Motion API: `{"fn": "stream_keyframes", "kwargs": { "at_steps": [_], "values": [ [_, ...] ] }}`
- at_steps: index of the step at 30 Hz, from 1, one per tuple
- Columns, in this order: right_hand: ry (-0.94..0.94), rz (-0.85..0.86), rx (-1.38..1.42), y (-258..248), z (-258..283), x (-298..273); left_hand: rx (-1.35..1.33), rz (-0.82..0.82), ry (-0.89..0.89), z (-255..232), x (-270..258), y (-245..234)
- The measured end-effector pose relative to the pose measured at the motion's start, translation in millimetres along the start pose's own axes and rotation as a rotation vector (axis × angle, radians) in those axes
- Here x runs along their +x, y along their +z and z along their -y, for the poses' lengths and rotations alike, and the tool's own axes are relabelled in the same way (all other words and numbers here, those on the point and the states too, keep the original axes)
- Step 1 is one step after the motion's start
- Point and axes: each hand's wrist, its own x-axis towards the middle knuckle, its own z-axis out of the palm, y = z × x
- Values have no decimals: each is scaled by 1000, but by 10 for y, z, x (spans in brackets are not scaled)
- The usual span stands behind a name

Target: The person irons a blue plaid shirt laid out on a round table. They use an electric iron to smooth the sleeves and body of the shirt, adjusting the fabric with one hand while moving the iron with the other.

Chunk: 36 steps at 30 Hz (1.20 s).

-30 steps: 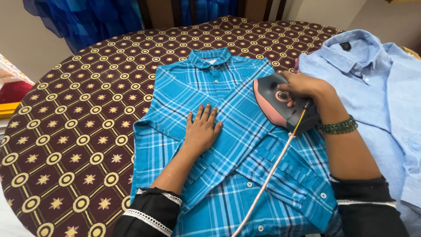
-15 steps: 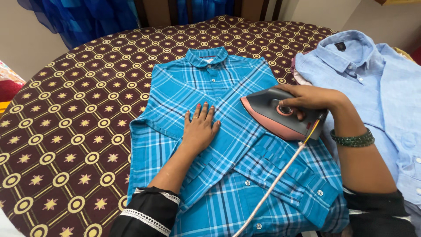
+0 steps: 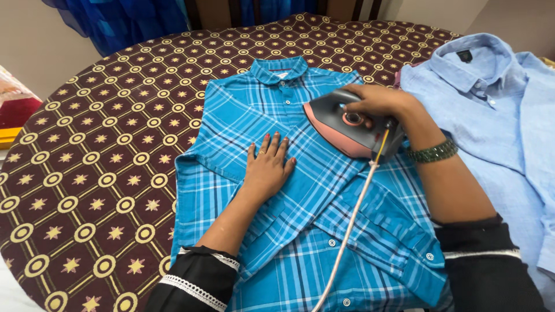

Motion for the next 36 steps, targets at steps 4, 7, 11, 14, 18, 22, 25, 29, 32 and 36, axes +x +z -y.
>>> {"fn": "stream_keyframes", "kwargs": {
  "at_steps": [4, 7, 11, 14, 18, 22, 25, 29, 32, 36],
  "values": [
    [59, -47, 31, -27, -38, 287, -1, -22, 16, 6, 2, -4],
    [52, -81, 73, -62, -150, 497, 6, -33, 20, 20, -16, 1],
    [117, -221, -13, -127, -378, 778, -12, -27, 20, 15, -15, -15],
    [14, -333, -262, -142, -452, 915, -20, -8, 10, 12, -7, -23],
    [140, -240, -67, -135, -328, 753, -19, -1, 7, 22, -5, -20],
    [120, -179, -87, -123, -108, 361, -25, -5, 9, 16, -6, -15],
    [67, -129, -191, -111, -22, 141, -22, -7, 7, 18, -11, -27],
    [-10, -105, -290, -111, -97, -4, -11, 8, 5, 18, -3, -15],
    [-86, -80, -232, -102, -195, -52, -12, 15, 1, 22, 4, -9],
    [-136, -70, -236, -99, -225, -37, -29, 16, -3, 23, 6, -16]
  ]
}}
